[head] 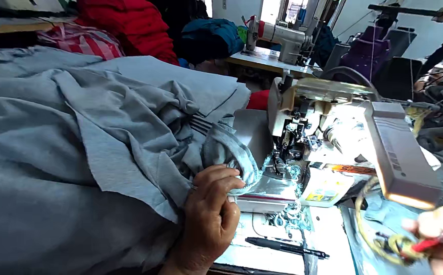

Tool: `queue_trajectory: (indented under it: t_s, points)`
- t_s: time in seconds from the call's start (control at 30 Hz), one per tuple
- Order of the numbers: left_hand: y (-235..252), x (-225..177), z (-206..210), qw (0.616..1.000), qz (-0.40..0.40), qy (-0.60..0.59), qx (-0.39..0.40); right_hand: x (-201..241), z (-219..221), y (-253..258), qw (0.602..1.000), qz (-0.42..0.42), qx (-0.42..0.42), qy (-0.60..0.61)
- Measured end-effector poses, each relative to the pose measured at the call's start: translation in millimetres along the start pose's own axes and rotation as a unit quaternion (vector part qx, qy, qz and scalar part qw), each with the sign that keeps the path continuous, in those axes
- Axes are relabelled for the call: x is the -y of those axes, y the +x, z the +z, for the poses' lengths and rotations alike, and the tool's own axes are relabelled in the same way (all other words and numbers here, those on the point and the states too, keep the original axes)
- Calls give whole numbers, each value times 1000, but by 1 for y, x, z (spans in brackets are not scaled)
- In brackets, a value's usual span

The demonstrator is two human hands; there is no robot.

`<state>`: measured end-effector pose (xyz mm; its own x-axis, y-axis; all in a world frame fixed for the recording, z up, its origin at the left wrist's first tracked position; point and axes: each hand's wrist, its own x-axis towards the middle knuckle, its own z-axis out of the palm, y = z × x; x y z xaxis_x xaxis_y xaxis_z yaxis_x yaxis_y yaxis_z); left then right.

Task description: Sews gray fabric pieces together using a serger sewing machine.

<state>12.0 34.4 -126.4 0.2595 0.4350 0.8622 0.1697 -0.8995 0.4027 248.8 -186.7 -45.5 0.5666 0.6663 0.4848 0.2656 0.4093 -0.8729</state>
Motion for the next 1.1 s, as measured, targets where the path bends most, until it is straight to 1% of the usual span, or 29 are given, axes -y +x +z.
queue_trajectory:
  t_s: [0.07,0.1,0.17,0.2,0.23,0.3,0.33,0.4,0.43,0.5,0.6,0.7,0.83,0.97,1.03,1.1]
  points:
    - [2,0,0,1000,-8,2,0,-5,37,-6,989,-21,103,-104]
    - [4,-1,-1,1000,-10,9,2,-6,54,-8,973,-47,149,-171]
    - [9,-4,-4,999,-8,42,14,-1,85,-7,923,-51,227,-306]
    - [12,-5,-6,998,-3,63,20,3,97,-3,897,-46,252,-359]
    - [16,-6,-8,997,0,79,26,4,106,1,878,-53,258,-400]
    - [22,-7,-14,994,-6,100,39,-1,117,11,861,-79,239,-442]
    - [25,-7,-16,993,-13,107,43,-7,120,15,854,-112,212,-462]
    - [32,-8,-21,992,-35,111,51,-16,123,24,828,-172,165,-508]
    - [34,-8,-24,992,-47,105,60,-20,125,28,811,-199,148,-529]
    - [39,-8,-30,991,-70,84,79,-28,129,35,794,-244,132,-541]
    - [45,-10,-36,988,-94,49,111,-29,139,39,785,-268,138,-540]
    - [47,-8,-37,988,-86,35,120,-32,150,38,784,-278,133,-539]
    - [45,-7,-39,989,-76,29,125,-42,161,39,810,-313,132,-478]
    - [41,-5,-43,990,-60,4,127,-41,154,42,820,-322,189,-433]
    - [40,-6,-48,985,-101,-35,137,-39,150,39,829,-319,192,-417]
    - [43,-9,-56,964,-187,-110,154,-33,143,33,836,-299,196,-416]
